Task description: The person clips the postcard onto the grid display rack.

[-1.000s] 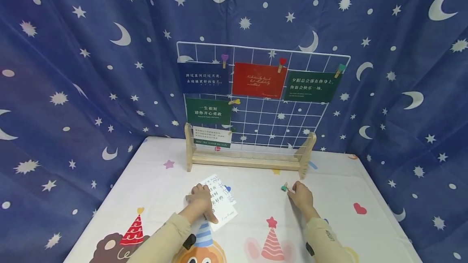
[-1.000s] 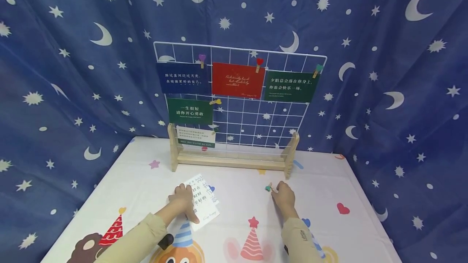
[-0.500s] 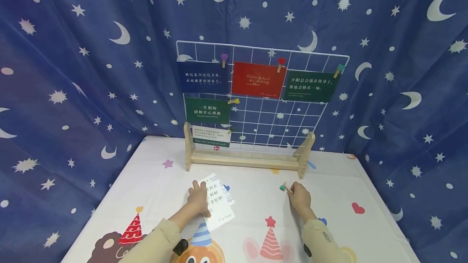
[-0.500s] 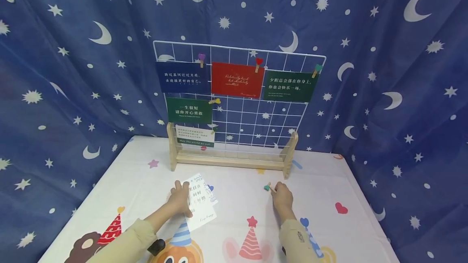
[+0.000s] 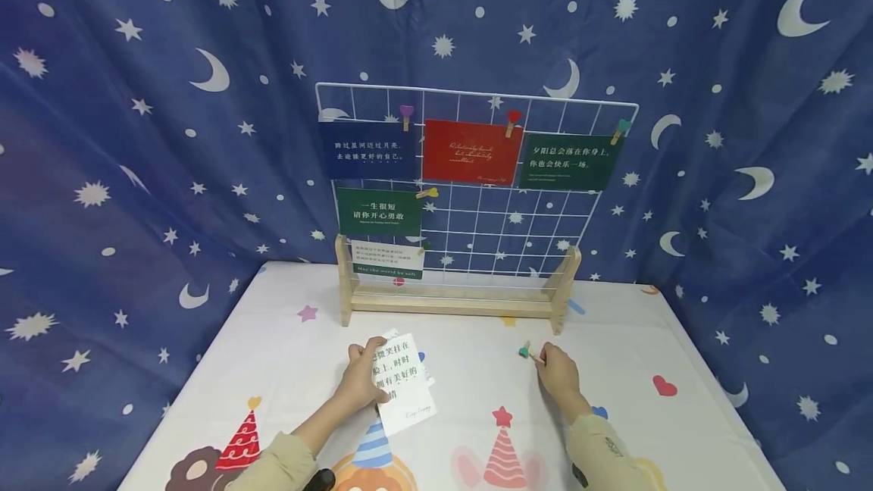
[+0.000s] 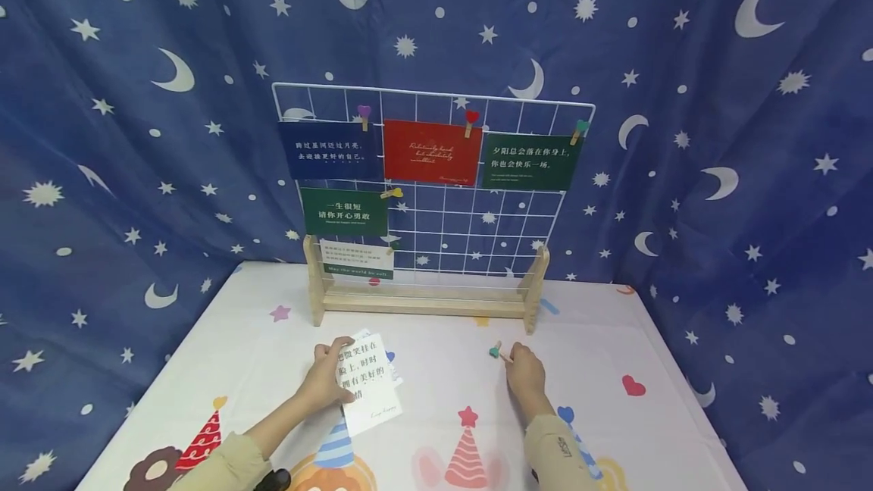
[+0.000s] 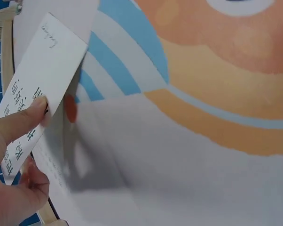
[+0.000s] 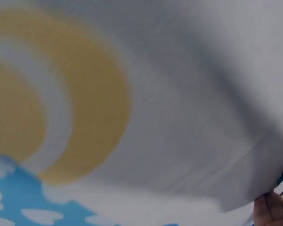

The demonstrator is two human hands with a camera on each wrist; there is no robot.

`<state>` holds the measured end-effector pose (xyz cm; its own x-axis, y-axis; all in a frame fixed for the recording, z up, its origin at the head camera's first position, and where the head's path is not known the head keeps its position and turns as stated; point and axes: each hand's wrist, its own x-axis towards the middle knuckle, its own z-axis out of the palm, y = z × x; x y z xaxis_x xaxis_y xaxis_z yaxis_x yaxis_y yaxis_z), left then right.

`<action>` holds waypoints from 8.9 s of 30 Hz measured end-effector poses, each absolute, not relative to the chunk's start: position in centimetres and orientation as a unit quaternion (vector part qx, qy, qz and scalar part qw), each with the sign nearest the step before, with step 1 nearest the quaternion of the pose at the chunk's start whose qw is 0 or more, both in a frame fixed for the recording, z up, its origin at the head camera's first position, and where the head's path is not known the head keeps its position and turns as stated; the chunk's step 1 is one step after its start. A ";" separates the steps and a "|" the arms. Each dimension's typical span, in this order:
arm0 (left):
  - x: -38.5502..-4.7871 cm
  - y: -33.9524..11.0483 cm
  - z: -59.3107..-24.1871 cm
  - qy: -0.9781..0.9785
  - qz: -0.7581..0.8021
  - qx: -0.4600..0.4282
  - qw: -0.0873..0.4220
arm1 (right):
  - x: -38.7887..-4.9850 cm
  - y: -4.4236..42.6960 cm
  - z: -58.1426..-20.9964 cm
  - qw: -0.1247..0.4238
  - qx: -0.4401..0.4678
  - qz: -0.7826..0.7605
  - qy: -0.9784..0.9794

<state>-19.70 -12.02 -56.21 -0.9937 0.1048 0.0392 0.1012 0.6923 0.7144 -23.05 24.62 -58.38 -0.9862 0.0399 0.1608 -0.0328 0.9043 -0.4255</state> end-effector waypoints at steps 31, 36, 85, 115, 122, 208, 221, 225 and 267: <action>-17.0 -11.0 -54.5 0.840 0.527 0.116 0.054 | -23.0 25.7 -57.4 0.082 0.057 0.221 -0.970; -17.4 -10.9 -53.8 0.830 0.543 0.121 0.042 | -22.9 26.0 -57.5 0.090 0.060 0.214 -0.971; -20.2 -8.8 -48.2 0.818 0.565 0.092 -0.063 | -21.5 25.6 -56.0 0.119 -0.108 0.447 -0.880; -22.2 -7.6 -47.1 0.806 0.580 0.085 -0.084 | -22.9 24.9 -50.8 0.147 -0.033 0.499 -0.853; -22.4 -7.2 -47.0 0.796 0.595 0.076 -0.083 | -23.2 23.8 -50.1 0.124 -0.038 0.562 -0.817; -31.9 -1.0 -40.8 0.779 0.613 0.030 -0.126 | -31.4 18.2 -35.5 0.275 -0.014 0.577 -0.769; -32.7 -0.8 -41.9 0.770 0.625 0.011 -0.129 | -32.0 17.7 -35.9 0.291 -0.028 0.621 -0.727; -32.8 -0.9 -42.0 0.761 0.637 0.008 -0.126 | -32.0 17.0 -35.9 0.293 -0.004 0.617 -0.731; -33.5 -1.2 -44.4 0.749 0.647 -0.011 -0.142 | -33.3 14.5 -36.6 0.311 -0.007 0.525 -0.792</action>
<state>-33.52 -1.20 -44.44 -0.9594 -0.2009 0.1981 0.1669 0.1620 0.9726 -33.31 14.45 -36.61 -0.8068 0.3371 0.4853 -0.3156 0.4484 -0.8362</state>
